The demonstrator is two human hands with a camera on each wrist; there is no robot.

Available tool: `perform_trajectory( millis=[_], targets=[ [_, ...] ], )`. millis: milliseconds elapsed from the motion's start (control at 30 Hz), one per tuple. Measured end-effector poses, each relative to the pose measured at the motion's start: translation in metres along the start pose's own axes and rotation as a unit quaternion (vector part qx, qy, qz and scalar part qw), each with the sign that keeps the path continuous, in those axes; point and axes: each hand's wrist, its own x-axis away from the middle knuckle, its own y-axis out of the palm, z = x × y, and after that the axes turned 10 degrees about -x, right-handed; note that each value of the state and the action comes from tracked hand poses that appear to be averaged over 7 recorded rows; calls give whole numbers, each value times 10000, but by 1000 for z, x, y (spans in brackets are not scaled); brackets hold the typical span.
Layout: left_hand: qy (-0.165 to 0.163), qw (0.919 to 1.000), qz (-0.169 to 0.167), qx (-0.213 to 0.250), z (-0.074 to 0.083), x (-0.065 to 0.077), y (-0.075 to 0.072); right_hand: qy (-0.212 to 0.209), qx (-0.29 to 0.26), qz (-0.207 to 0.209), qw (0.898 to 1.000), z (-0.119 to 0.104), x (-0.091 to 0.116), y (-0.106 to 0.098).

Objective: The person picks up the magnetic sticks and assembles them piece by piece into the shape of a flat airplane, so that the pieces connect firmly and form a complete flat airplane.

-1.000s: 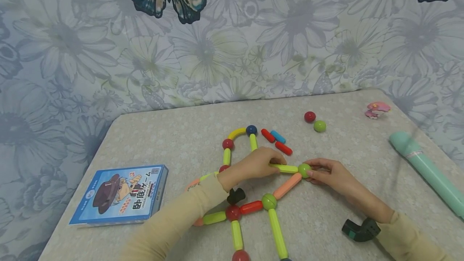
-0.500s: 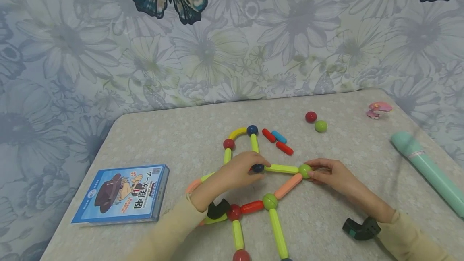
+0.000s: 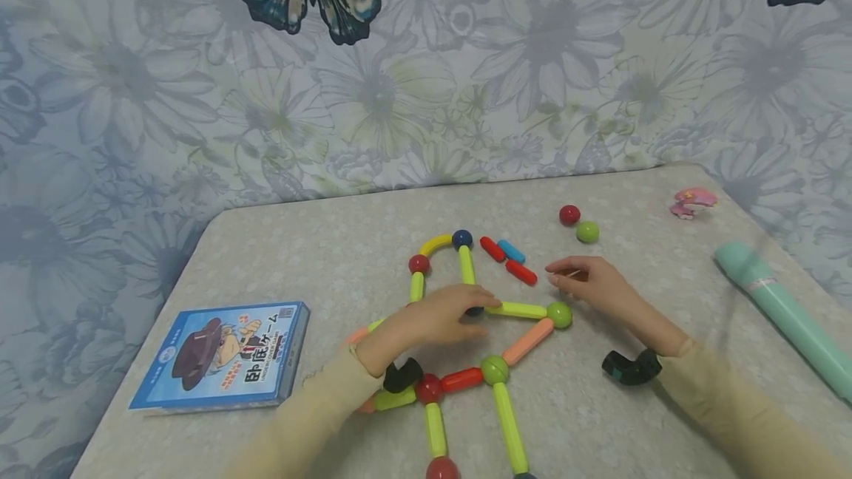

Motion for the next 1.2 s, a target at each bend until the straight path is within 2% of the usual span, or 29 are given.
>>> perform_trajectory(
  millis=[167, 300, 433, 633, 800, 933, 1033, 1200],
  targets=[
    [45, 9999, -109, -121, -4, -9, -3, -318, 525, 68, 9981, -7, -22, 14],
    [31, 9996, -205, -174, -1, -17, -3, -298, 688, 111, 9971, -7, -28, 18],
    [0, 9996, -225, -149, 1, -26, -2, -237, 641, 153, 9975, -5, -26, 15],
    [-146, 9992, -248, -278, 4, -36, -1, -78, 440, 492, 9978, 7, -11, 1],
    [-555, 9980, 12, -313, 5, -45, -5, -82, 161, 564, 9982, 13, 3, -7],
    [-751, 9954, 331, -500, 6, -63, -11, 35, -251, 516, 9983, 13, 10, -10],
    [-749, 9946, 269, -668, 6, -79, -14, 224, -698, 484, 9961, 13, 14, -11],
    [-747, 9949, -85, -671, 6, -97, -14, 408, -1326, 482, 9892, 16, 16, -10]
  ],
)
